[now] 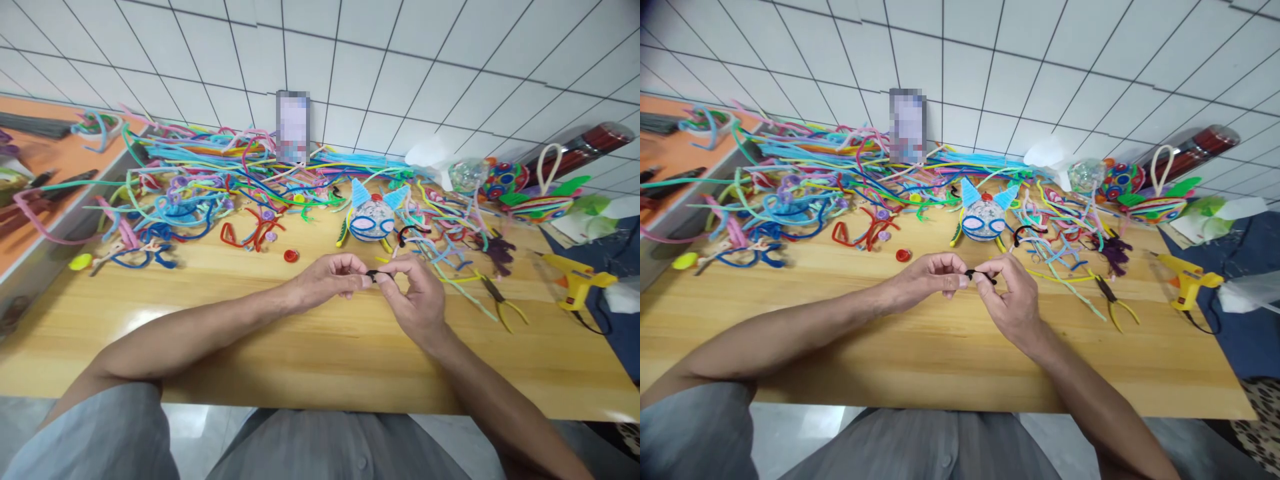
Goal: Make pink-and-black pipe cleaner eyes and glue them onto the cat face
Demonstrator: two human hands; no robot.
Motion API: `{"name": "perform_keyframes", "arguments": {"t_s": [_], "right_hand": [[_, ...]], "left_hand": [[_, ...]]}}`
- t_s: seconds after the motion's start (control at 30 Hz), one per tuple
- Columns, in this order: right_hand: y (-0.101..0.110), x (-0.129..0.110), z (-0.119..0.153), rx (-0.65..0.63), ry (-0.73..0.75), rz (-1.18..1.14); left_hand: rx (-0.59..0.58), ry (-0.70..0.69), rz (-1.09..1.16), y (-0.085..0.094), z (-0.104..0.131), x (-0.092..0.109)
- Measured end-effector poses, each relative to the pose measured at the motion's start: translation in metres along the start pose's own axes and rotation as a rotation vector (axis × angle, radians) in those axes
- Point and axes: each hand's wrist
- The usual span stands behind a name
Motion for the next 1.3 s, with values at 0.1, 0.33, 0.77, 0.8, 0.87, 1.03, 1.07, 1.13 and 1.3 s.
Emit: {"name": "perform_keyframes", "arguments": {"t_s": [0.1,0.33,0.77,0.8,0.87,1.03,1.07,1.13,1.3], "right_hand": [[-0.001,0.002,0.001,-0.017,-0.014,-0.001],[-0.003,0.002,0.003,-0.116,0.037,-0.016],[-0.004,0.005,0.007,0.005,0.030,0.001],[-0.005,0.005,0.008,0.019,0.034,-0.008],[-0.008,0.005,0.010,0.038,0.035,-0.032],[-0.012,0.005,0.014,0.039,-0.014,-0.078],[-0.012,0.004,0.015,0.034,-0.025,-0.083],[-0.013,0.003,0.016,0.027,-0.046,-0.102],[-0.010,0.002,0.012,0.048,-0.100,-0.142]], "left_hand": [[0.002,-0.001,0.010,0.000,0.000,-0.002],[-0.096,0.034,-0.056,0.001,-0.001,0.000],[-0.015,0.012,0.001,0.002,0.000,0.002],[-0.003,0.005,0.008,0.002,0.000,0.000],[0.020,-0.010,0.014,0.002,0.000,-0.005],[0.084,-0.058,0.060,0.000,0.000,-0.011],[0.099,-0.065,0.074,-0.001,0.000,-0.011],[0.127,-0.082,0.094,-0.003,0.000,-0.012],[0.107,-0.079,0.051,-0.004,0.000,-0.011]]}}
Point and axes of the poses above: each hand's wrist, its own z-axis away from the middle knuckle, its own y-axis out of the back of the hand, x = y × z, and after that the axes turned 14 degrees about -y, right-handed
